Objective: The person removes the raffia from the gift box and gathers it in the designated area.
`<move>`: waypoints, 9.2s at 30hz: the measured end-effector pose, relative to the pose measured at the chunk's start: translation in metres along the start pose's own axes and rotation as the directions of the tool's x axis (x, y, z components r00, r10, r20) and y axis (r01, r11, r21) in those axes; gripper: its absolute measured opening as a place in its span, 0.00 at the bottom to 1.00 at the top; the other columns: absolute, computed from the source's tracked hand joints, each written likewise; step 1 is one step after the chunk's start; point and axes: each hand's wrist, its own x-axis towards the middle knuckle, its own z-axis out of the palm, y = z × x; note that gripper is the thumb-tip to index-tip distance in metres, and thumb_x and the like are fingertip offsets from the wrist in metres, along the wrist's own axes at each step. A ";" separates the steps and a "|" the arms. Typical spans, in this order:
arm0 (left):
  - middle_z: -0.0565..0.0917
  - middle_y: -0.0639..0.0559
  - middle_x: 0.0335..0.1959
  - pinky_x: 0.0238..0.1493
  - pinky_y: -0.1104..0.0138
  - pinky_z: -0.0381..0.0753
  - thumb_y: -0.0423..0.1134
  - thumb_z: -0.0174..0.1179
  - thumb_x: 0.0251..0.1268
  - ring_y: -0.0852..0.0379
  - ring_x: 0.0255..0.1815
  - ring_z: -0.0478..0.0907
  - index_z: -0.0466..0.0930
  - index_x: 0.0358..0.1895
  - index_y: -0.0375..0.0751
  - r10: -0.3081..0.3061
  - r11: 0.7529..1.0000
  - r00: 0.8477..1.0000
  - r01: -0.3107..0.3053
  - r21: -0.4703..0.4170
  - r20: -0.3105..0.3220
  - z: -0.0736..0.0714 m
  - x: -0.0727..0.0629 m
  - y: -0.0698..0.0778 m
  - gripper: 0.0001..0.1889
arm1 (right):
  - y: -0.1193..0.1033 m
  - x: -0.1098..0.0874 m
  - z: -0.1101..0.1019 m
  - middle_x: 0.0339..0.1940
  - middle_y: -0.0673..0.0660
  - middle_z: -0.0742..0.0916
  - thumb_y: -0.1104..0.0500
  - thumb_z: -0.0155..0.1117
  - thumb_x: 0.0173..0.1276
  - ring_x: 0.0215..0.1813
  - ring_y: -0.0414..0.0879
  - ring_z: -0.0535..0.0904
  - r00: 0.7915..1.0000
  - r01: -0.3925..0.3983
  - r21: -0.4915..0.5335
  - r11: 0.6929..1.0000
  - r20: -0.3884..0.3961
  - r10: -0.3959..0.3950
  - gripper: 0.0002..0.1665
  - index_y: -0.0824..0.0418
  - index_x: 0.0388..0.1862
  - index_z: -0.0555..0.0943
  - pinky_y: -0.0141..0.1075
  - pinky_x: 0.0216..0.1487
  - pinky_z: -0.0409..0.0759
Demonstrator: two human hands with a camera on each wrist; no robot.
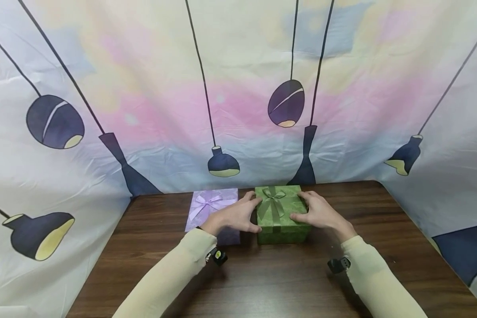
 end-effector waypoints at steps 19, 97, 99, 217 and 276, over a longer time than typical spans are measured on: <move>0.58 0.34 0.72 0.66 0.64 0.70 0.54 0.72 0.47 0.44 0.69 0.67 0.59 0.73 0.35 0.016 0.999 0.999 -0.017 -0.033 -0.041 -0.001 -0.001 -0.001 0.51 | -0.001 -0.001 -0.004 0.58 0.69 0.76 0.38 0.69 0.59 0.45 0.52 0.75 1.000 -0.004 -0.034 0.999 -0.030 0.003 0.51 0.70 0.70 0.67 0.48 0.44 0.76; 0.57 0.40 0.74 0.63 0.64 0.72 0.56 0.71 0.47 0.50 0.68 0.66 0.62 0.73 0.39 0.067 0.990 0.988 -0.083 -0.118 -0.138 -0.007 -0.054 0.019 0.50 | -0.047 -0.043 -0.018 0.49 0.60 0.77 0.43 0.69 0.62 0.34 0.42 0.68 0.988 0.056 -0.077 0.995 -0.143 -0.067 0.42 0.68 0.66 0.72 0.38 0.36 0.70; 0.57 0.40 0.74 0.64 0.64 0.72 0.56 0.71 0.47 0.49 0.69 0.65 0.62 0.73 0.39 0.075 0.989 0.986 -0.093 -0.118 -0.147 -0.007 -0.054 0.019 0.50 | -0.048 -0.045 -0.019 0.49 0.60 0.78 0.44 0.70 0.61 0.34 0.42 0.69 0.986 0.059 -0.083 0.995 -0.154 -0.071 0.41 0.68 0.65 0.72 0.39 0.37 0.71; 0.54 0.43 0.74 0.59 0.74 0.72 0.62 0.72 0.46 0.58 0.66 0.66 0.63 0.73 0.43 0.134 0.985 0.972 -0.152 -0.082 -0.193 0.022 -0.116 0.072 0.50 | -0.073 -0.120 -0.021 0.43 0.53 0.82 0.46 0.74 0.58 0.32 0.31 0.78 0.985 -0.063 -0.043 0.997 -0.161 0.056 0.40 0.64 0.64 0.75 0.38 0.34 0.77; 0.56 0.43 0.73 0.61 0.70 0.72 0.62 0.73 0.44 0.58 0.67 0.66 0.65 0.72 0.43 0.094 0.989 0.981 -0.112 -0.099 -0.171 0.050 -0.133 0.082 0.51 | -0.069 -0.134 -0.007 0.40 0.52 0.82 0.45 0.77 0.52 0.35 0.34 0.78 0.997 -0.014 -0.085 0.996 -0.072 0.008 0.45 0.70 0.62 0.74 0.32 0.30 0.76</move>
